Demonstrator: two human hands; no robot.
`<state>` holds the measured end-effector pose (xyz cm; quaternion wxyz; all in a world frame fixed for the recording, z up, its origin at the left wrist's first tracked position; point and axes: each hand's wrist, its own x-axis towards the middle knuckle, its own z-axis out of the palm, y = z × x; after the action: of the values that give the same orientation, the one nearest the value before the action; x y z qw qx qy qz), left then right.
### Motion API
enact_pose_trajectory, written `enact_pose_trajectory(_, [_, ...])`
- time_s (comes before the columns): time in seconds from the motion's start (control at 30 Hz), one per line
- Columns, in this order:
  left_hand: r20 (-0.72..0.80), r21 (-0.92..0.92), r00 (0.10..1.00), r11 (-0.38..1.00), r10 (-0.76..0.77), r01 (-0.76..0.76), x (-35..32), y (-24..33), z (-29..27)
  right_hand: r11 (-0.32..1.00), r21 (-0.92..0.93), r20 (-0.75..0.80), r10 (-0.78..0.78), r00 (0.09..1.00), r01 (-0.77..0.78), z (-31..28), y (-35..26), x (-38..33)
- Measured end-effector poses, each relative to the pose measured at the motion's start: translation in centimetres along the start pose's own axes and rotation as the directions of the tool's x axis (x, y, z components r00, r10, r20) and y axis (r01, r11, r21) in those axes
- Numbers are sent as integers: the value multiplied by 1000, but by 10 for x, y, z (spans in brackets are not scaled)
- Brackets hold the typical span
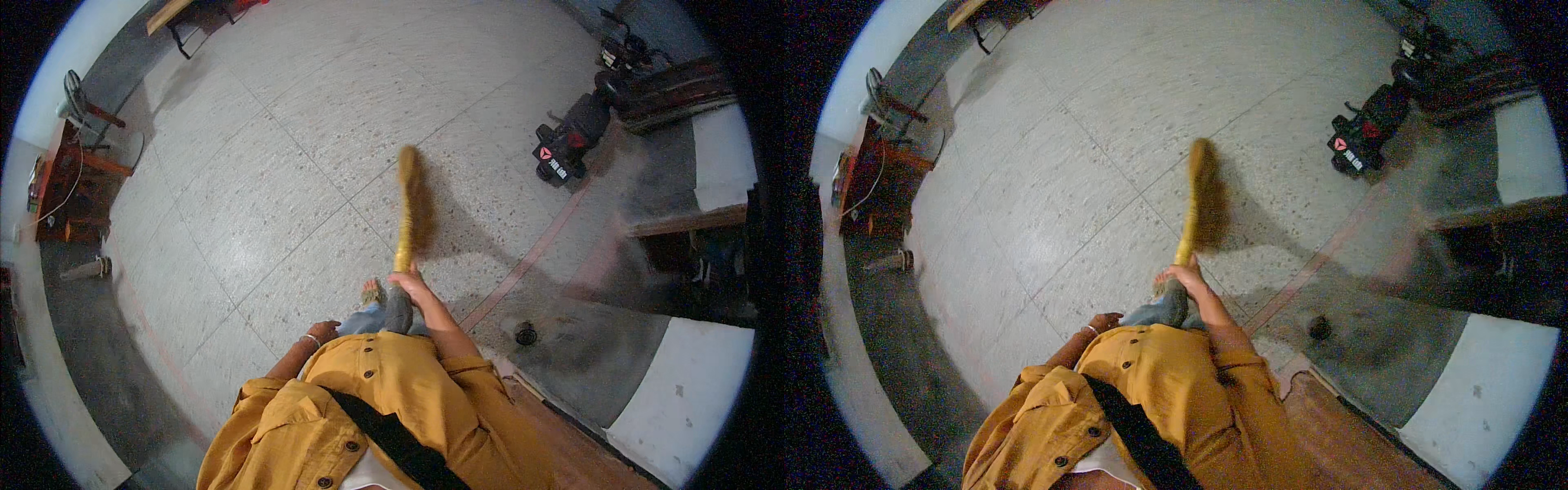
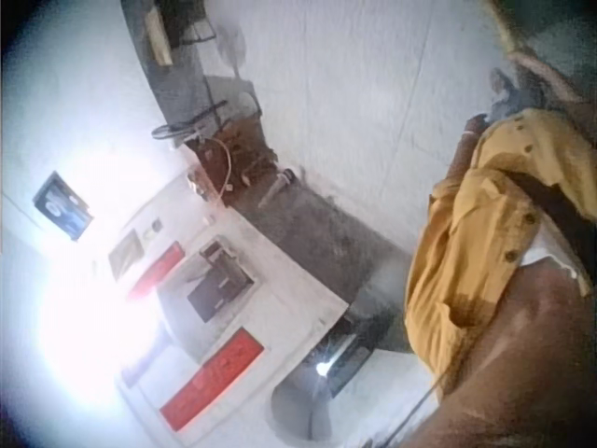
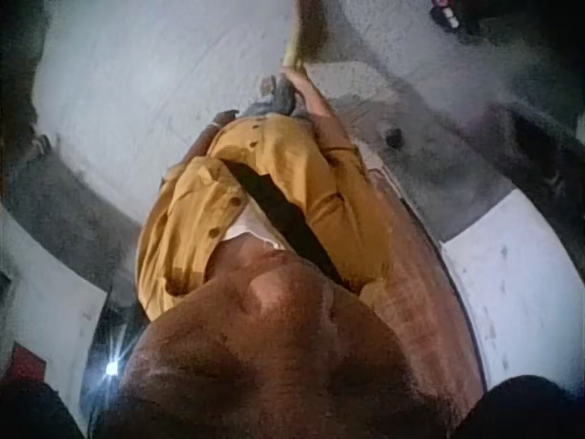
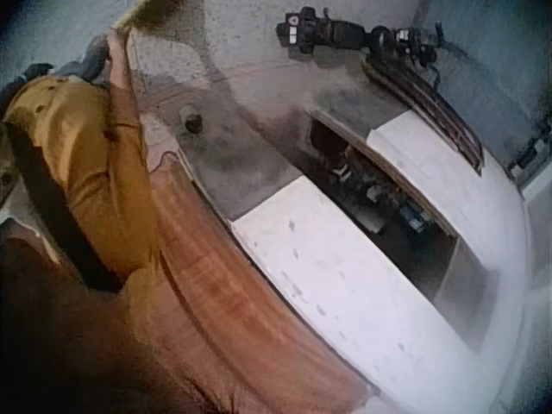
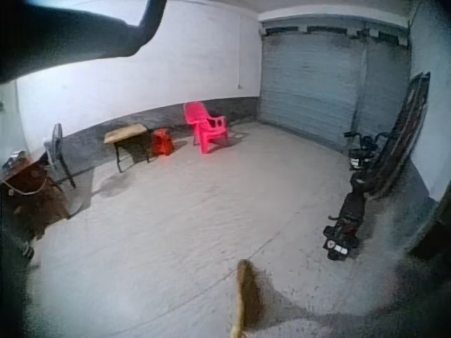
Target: The person sweeps a tiled floor using a yellow broom. They move systematically across the room, sweeping debris towards a staircase area. The person briefly pauses to touch their face before resuming the sweeping task.
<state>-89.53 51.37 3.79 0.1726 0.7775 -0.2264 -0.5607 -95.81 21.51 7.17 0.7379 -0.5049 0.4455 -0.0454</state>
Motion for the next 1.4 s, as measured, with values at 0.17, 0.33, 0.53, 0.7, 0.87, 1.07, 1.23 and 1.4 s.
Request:
enact_pose_trajectory(0.17, [59,179,978,961,201,-209,12,44,-52,977,131,392,105,914,-168,-27,-83,9])
enact_pose_trajectory(0.33, [-18,196,976,958,219,-211,59,56,-66,966,259,251,-68,966,0,-83,-95,32])
enact_pose_trajectory(0.53, [-7,0,995,995,104,-104,103,78,-71,971,-146,-117,-205,972,188,-186,-116,96])
enact_pose_trajectory(0.7, [-29,-168,977,963,210,-212,158,44,-43,972,-211,-311,37,950,-107,-234,-138,161])
enact_pose_trajectory(0.87, [-22,244,984,956,174,-164,203,90,-5,998,-63,91,33,995,-27,-164,-222,126])
enact_pose_trajectory(1.07, [10,158,997,985,70,-71,211,255,-69,969,119,415,147,898,-214,-251,-253,163])
enact_pose_trajectory(1.23, [-219,37,950,975,222,-219,217,311,-83,991,85,248,80,965,-104,-303,-286,176])
enact_pose_trajectory(1.4, [-237,55,948,977,211,-204,234,343,-101,989,-131,-117,-87,989,72,-351,-253,262])
